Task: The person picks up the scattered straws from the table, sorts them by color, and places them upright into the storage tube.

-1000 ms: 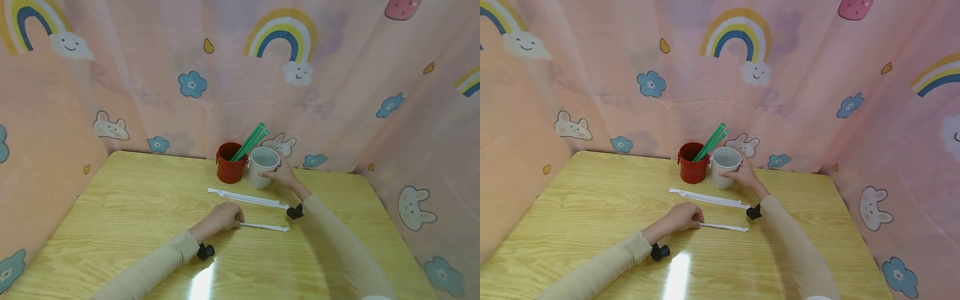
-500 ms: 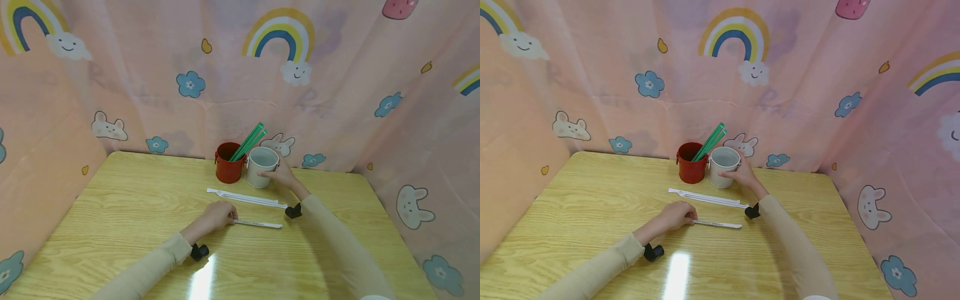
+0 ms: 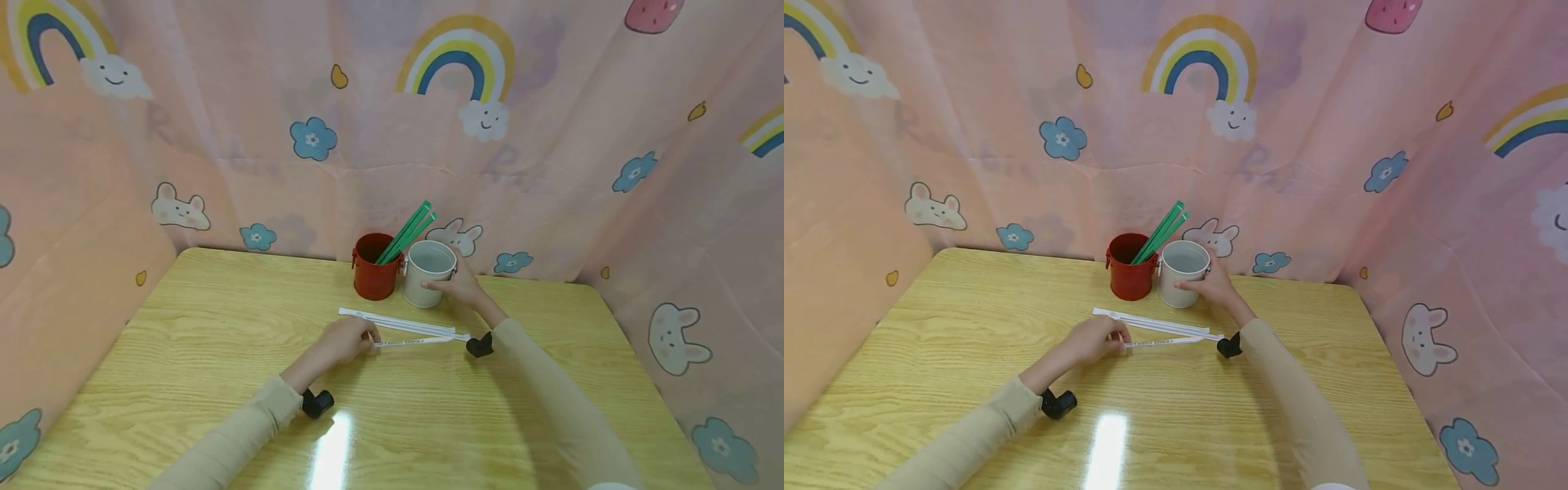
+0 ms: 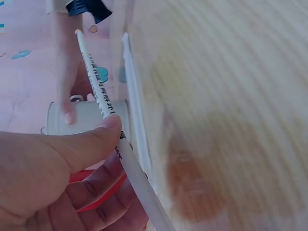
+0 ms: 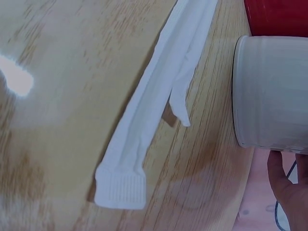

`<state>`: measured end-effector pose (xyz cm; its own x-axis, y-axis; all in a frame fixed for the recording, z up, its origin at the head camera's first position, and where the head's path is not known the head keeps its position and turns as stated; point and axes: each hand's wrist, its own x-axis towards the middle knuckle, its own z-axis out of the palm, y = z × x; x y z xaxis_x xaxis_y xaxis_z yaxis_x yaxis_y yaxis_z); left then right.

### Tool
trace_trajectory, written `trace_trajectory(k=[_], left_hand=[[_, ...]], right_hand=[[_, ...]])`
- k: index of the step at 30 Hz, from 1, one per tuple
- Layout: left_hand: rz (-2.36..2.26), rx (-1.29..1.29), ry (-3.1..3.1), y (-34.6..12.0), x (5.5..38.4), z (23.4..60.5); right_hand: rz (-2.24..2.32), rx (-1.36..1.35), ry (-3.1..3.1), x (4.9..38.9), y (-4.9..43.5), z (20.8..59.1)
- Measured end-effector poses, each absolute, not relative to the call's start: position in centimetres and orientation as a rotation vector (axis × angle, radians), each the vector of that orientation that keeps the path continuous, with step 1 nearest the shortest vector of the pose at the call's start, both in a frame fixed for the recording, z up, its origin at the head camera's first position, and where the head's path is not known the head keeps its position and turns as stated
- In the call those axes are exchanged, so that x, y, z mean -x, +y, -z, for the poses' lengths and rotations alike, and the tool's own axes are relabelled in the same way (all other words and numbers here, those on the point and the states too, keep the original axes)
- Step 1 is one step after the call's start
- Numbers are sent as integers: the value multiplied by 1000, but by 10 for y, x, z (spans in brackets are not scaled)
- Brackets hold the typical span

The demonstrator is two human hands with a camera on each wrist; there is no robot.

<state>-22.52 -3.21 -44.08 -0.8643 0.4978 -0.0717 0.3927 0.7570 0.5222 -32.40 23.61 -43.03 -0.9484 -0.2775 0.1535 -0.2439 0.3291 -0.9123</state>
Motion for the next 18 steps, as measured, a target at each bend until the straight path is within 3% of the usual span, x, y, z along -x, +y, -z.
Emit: trace_trajectory(k=[18], left_hand=[[-1026, -642, 2790, -27, 243, 412]], right_hand=[[1799, 605, 2578, 347, 247, 465]])
